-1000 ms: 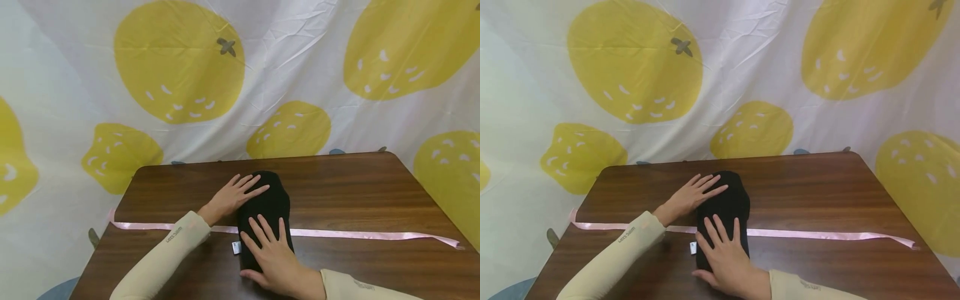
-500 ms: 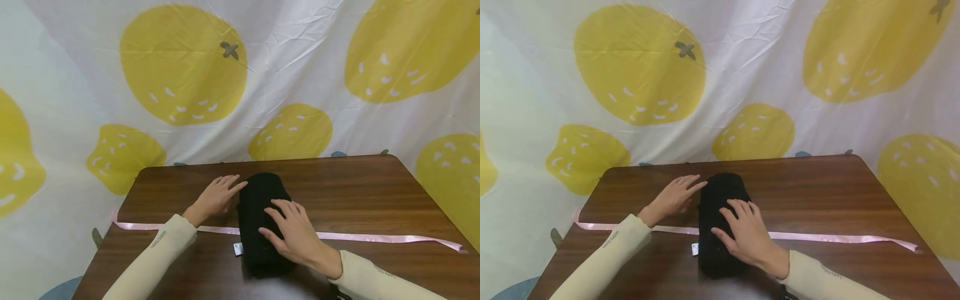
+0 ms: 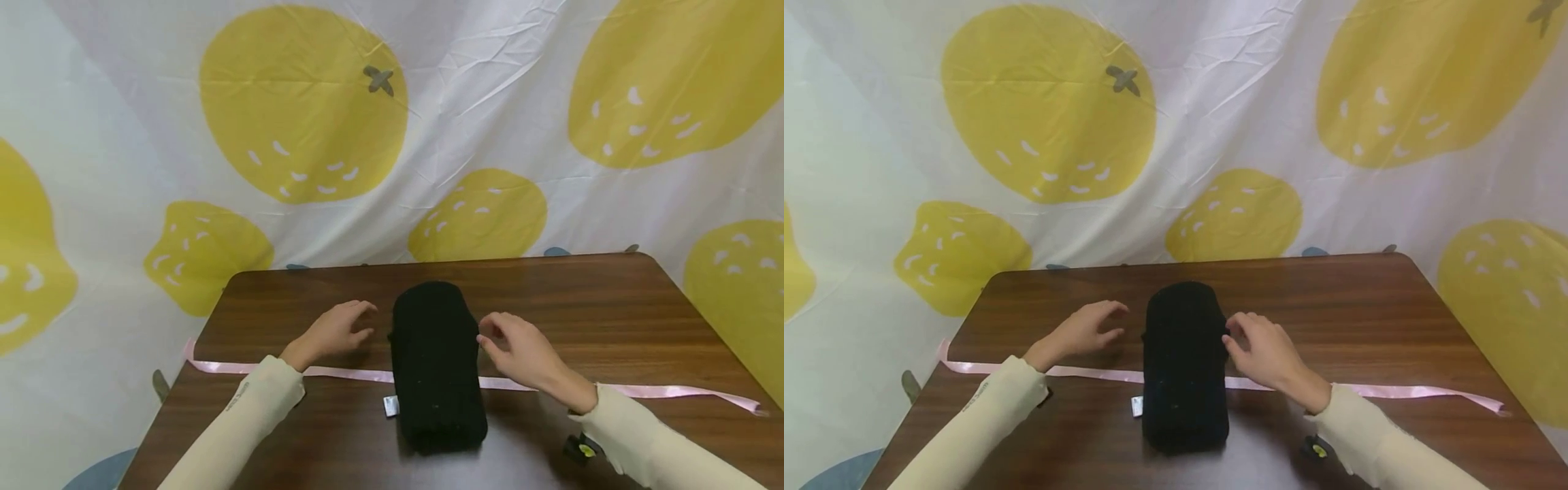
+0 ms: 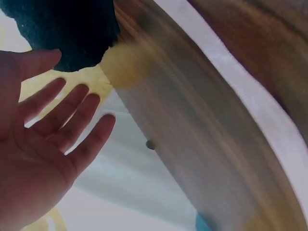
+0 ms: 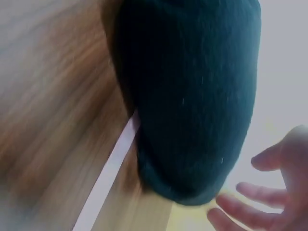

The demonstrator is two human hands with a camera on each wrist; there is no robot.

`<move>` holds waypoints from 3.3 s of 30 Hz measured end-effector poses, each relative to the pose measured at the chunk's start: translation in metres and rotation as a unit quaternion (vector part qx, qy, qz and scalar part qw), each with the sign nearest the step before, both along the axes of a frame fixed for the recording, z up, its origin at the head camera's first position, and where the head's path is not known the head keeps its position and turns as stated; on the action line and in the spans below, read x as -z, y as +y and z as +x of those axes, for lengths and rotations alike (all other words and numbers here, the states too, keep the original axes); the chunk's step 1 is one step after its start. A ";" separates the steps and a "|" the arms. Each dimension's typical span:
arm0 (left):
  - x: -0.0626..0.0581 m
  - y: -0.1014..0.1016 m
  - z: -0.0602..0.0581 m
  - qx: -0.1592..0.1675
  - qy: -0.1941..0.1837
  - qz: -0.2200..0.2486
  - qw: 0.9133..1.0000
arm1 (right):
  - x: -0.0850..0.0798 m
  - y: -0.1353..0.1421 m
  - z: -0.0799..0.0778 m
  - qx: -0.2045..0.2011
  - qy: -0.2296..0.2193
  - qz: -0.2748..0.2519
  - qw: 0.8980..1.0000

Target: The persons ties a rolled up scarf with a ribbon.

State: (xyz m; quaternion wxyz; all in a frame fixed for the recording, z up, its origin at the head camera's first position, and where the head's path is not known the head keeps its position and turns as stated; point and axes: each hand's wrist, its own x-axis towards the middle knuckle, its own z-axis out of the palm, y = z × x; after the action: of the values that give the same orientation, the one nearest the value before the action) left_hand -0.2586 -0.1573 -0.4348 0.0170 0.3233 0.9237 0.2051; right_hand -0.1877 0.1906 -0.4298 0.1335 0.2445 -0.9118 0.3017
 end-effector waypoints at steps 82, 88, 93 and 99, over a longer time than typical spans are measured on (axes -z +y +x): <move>0.031 -0.011 0.001 0.021 -0.245 0.021 0.969 | 0.035 0.053 -0.055 -0.166 -0.408 -0.033 0.897; 0.032 -0.009 0.002 0.007 -0.276 0.010 0.961 | 0.034 0.050 -0.054 -0.161 -0.408 -0.017 0.899; 0.032 -0.009 0.003 0.013 -0.289 0.004 0.957 | 0.033 0.048 -0.055 -0.159 -0.410 -0.010 0.898; 0.030 -0.010 0.002 0.011 -0.303 0.004 0.953 | 0.034 0.047 -0.055 -0.151 -0.417 -0.016 0.896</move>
State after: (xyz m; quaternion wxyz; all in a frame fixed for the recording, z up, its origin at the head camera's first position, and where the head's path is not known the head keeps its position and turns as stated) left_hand -0.2563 -0.1669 -0.4650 0.2972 0.2560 0.8705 0.2971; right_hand -0.2430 0.2379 -0.4639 -0.3017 0.2290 -0.8313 0.4069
